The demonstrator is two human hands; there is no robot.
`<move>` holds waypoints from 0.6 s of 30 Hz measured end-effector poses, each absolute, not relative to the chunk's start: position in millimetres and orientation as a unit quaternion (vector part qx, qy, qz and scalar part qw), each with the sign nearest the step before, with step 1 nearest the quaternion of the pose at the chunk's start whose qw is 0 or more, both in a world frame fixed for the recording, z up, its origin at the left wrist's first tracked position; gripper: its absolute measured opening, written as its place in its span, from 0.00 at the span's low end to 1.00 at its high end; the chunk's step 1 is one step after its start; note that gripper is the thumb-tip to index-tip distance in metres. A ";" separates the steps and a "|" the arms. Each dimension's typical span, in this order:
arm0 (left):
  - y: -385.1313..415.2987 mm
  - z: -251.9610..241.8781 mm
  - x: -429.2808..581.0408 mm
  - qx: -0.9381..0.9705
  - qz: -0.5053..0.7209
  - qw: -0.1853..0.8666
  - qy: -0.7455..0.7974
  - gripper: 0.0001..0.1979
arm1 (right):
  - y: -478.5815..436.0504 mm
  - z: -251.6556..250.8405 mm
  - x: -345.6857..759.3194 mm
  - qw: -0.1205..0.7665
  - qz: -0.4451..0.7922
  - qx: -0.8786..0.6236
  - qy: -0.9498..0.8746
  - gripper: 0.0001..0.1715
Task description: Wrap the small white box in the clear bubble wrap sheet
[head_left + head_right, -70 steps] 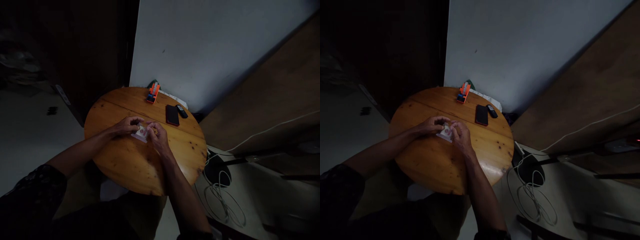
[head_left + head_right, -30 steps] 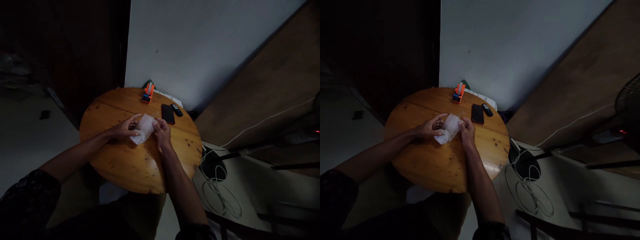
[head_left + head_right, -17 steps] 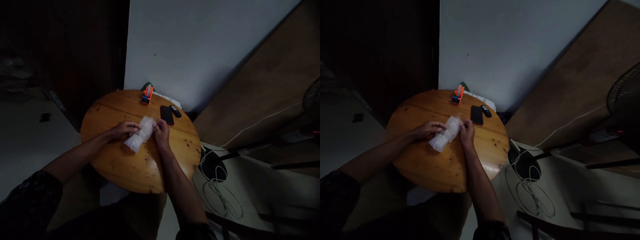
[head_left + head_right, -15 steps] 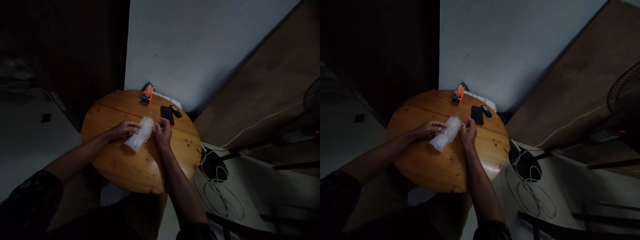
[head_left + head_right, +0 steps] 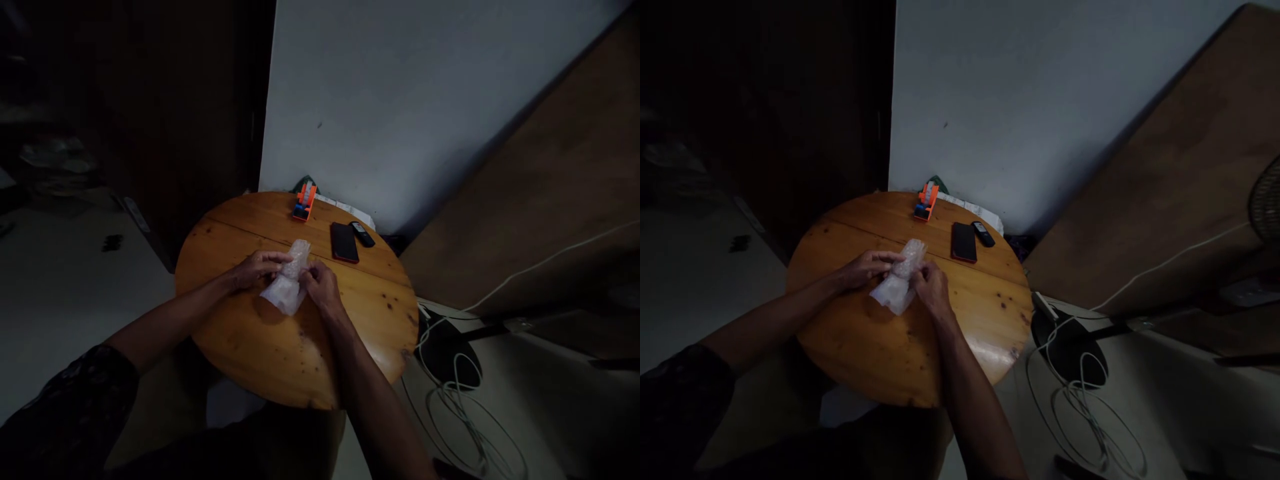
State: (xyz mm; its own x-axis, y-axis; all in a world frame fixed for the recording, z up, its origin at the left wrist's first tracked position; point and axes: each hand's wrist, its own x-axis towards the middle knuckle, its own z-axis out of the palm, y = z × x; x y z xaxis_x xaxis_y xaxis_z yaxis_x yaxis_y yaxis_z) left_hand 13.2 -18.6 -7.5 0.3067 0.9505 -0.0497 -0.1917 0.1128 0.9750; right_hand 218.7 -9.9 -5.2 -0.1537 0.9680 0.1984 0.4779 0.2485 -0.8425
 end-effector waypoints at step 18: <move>-13.8 -10.3 12.5 0.660 0.420 0.321 0.533 0.21 | -1.0 -1.0 233.6 0.298 0.135 -0.623 -0.710 0.29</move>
State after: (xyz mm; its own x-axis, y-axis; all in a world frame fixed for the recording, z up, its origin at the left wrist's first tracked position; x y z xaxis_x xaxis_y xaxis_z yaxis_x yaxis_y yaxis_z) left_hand 12.5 -13.8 -10.3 0.0786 0.9741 0.2119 0.4345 -0.2248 0.8722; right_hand 233.6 -1.0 -1.0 -0.0455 0.9659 0.2549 0.8054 0.1865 -0.5626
